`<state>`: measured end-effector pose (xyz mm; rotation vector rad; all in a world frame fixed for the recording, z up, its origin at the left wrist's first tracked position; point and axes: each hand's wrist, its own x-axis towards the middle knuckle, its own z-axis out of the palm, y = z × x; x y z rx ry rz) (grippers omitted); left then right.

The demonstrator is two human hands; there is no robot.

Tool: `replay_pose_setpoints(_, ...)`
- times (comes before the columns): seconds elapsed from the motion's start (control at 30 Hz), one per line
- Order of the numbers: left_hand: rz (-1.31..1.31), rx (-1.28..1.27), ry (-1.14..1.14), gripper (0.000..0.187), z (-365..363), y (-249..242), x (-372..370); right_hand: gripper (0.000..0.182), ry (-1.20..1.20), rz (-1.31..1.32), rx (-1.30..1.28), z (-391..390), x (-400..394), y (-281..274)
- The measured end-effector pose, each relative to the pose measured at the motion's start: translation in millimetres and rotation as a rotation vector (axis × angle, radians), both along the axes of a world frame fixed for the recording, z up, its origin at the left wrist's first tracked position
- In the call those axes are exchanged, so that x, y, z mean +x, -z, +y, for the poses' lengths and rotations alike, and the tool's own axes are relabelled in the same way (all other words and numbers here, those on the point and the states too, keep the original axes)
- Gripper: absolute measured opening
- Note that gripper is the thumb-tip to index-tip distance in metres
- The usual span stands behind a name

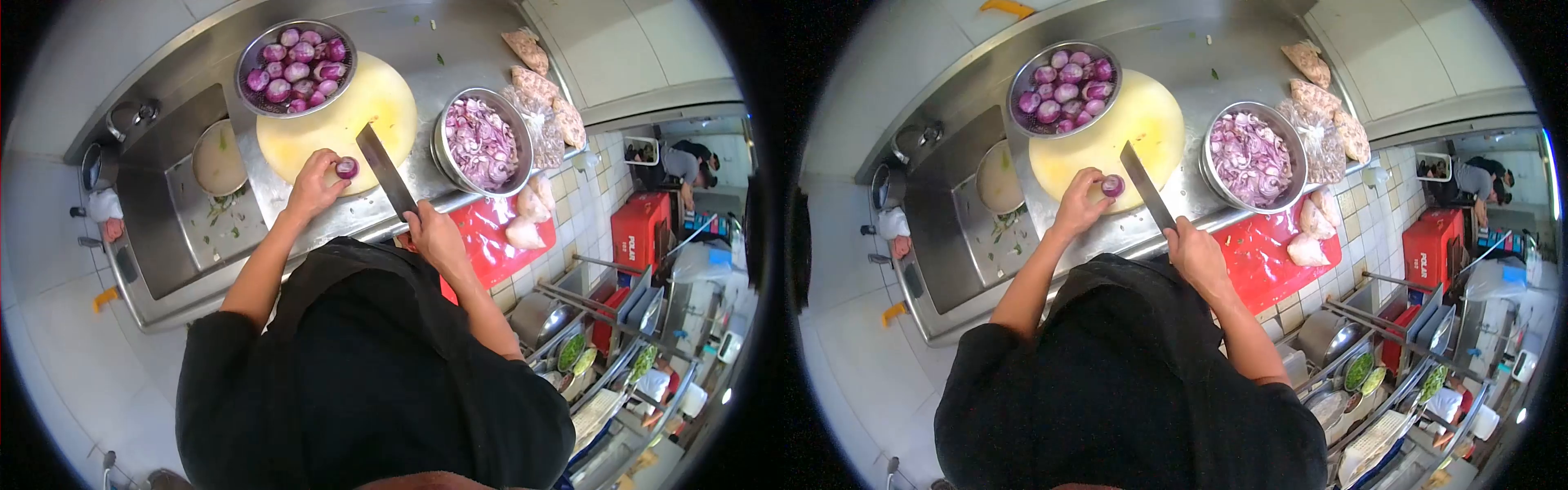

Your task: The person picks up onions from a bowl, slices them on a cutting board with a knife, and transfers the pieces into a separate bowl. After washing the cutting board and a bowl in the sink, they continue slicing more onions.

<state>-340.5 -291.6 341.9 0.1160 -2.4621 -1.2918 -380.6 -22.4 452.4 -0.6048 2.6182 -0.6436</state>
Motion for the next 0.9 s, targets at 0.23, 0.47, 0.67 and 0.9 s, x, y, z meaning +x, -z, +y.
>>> replay_pose_setpoints(0.23, 0.030, -0.079, 0.022, 0.036, 0, 15, 1, 0.027, -0.047, -0.012, 0.061, -11, 14, -8)
replay_pose_setpoints(0.47, 0.004, -0.118, -0.012, 0.035, 5, 6, -3, 0.026, -0.036, 0.000, 0.101, -16, 21, -16)
replay_pose_setpoints(0.67, 0.017, -0.135, -0.019, 0.032, 7, 5, -7, 0.024, -0.084, -0.014, 0.168, -22, 23, -22)
replay_pose_setpoints(0.9, 0.024, 0.021, -0.008, 0.030, 12, 8, -8, 0.028, -0.107, -0.011, 0.134, -48, 4, 44)
